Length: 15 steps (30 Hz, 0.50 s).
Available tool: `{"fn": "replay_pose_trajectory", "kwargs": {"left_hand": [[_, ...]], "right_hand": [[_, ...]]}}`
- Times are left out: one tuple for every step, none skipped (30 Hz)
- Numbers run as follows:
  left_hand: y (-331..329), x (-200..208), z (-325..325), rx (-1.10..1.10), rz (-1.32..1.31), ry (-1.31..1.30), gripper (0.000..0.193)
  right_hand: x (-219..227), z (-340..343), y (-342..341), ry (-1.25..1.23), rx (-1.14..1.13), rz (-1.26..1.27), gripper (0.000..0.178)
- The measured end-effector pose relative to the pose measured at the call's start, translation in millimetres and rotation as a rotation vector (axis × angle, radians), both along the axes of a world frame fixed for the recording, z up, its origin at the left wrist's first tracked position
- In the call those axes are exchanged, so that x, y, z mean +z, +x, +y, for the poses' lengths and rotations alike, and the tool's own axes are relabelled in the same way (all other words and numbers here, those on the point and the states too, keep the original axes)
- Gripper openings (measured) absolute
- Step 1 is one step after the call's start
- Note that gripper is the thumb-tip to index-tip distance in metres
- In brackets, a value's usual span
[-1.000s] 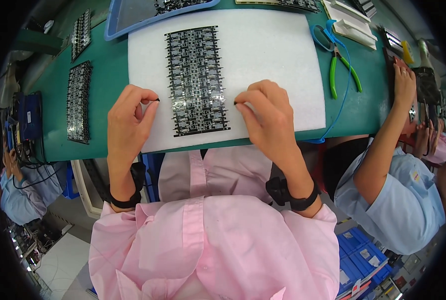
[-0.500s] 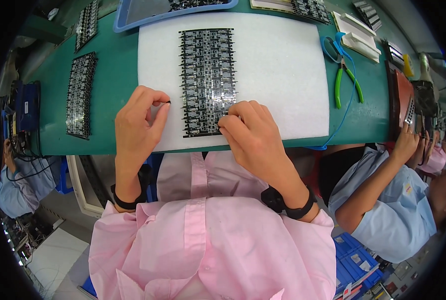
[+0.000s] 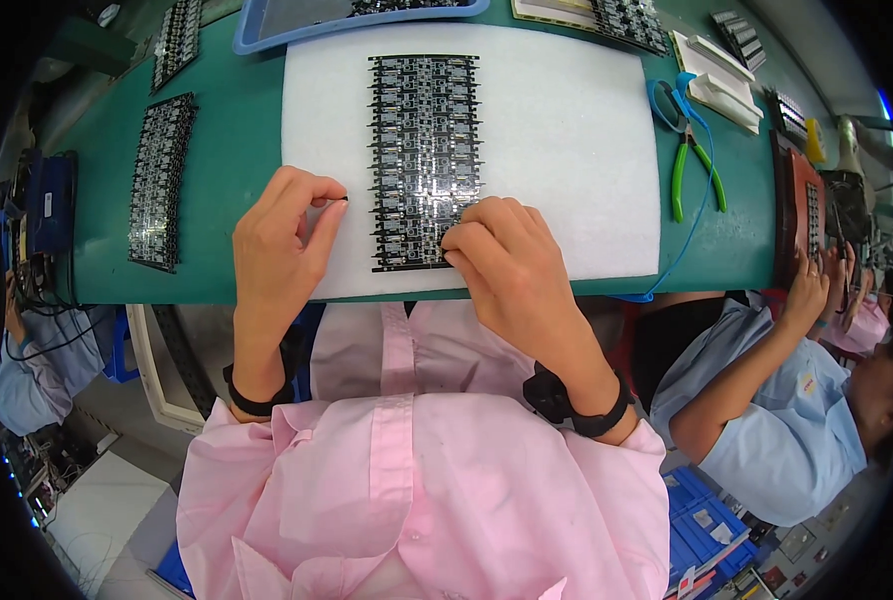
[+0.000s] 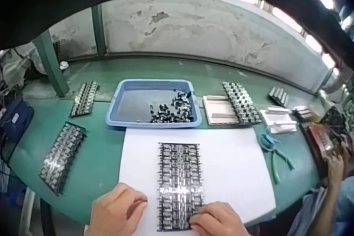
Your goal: The person picks up components from a tray and places them onto a circuit board by hand. After wrapping a blue strap around their wrist, they continue placing components and then use shears to trim one.
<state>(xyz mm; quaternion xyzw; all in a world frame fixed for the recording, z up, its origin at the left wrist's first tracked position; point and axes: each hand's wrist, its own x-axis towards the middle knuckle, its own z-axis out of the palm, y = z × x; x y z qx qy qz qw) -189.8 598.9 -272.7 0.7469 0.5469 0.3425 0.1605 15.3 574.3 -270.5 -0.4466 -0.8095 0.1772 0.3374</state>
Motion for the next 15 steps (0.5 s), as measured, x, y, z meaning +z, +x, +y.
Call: {"fn": "replay_pose_trajectory", "kwargs": {"left_hand": [[-1,1,0,-0.003,-0.005,0.014,0.010],[-2,3,0,-0.001,-0.005,0.021,0.010],[-2,5,-1,-0.008,-0.002,0.017,0.011],[-2,7,-3,-0.014,0.002,0.013,0.012],[-2,10,-5,-0.021,0.005,0.009,0.013],[-1,13,-8,-0.020,0.005,0.017,0.013],[1,17,-14,-0.062,-0.044,0.045,0.013],[5,22,-18,-0.110,-0.093,0.077,0.013],[8,27,-21,-0.158,-0.141,0.108,0.013],[12,35,-27,-0.154,-0.133,0.118,0.013],[18,42,-32,-0.211,-0.174,0.119,0.013],[23,48,-36,-0.269,-0.214,0.119,0.014],[27,51,-38,-0.272,-0.210,0.126,0.014],[30,52,-40,-0.287,-0.237,0.129,0.015],[32,52,-41,-0.301,-0.265,0.131,0.017]], "right_hand": [[1,0,-1,0.000,0.000,0.039,0.013],[3,0,-1,0.008,0.002,0.039,0.013],[8,-2,0,-0.087,-0.003,0.119,0.012],[13,-4,2,-0.181,-0.007,0.199,0.012],[17,-6,3,-0.275,-0.011,0.280,0.011],[21,-7,4,-0.268,-0.009,0.279,0.011],[23,-9,5,-0.310,0.012,0.321,0.010],[26,-9,7,-0.348,0.030,0.364,0.009],[30,-9,8,-0.386,0.048,0.406,0.008],[34,-10,7,-0.377,0.057,0.411,0.008],[38,-11,5,-0.389,0.075,0.442,0.008],[42,-12,4,-0.402,0.093,0.473,0.008],[44,-14,3,-0.414,0.103,0.503,0.009],[46,-16,3,-0.406,0.104,0.506,0.009],[47,-17,3,-0.414,0.112,0.518,0.010]]}}
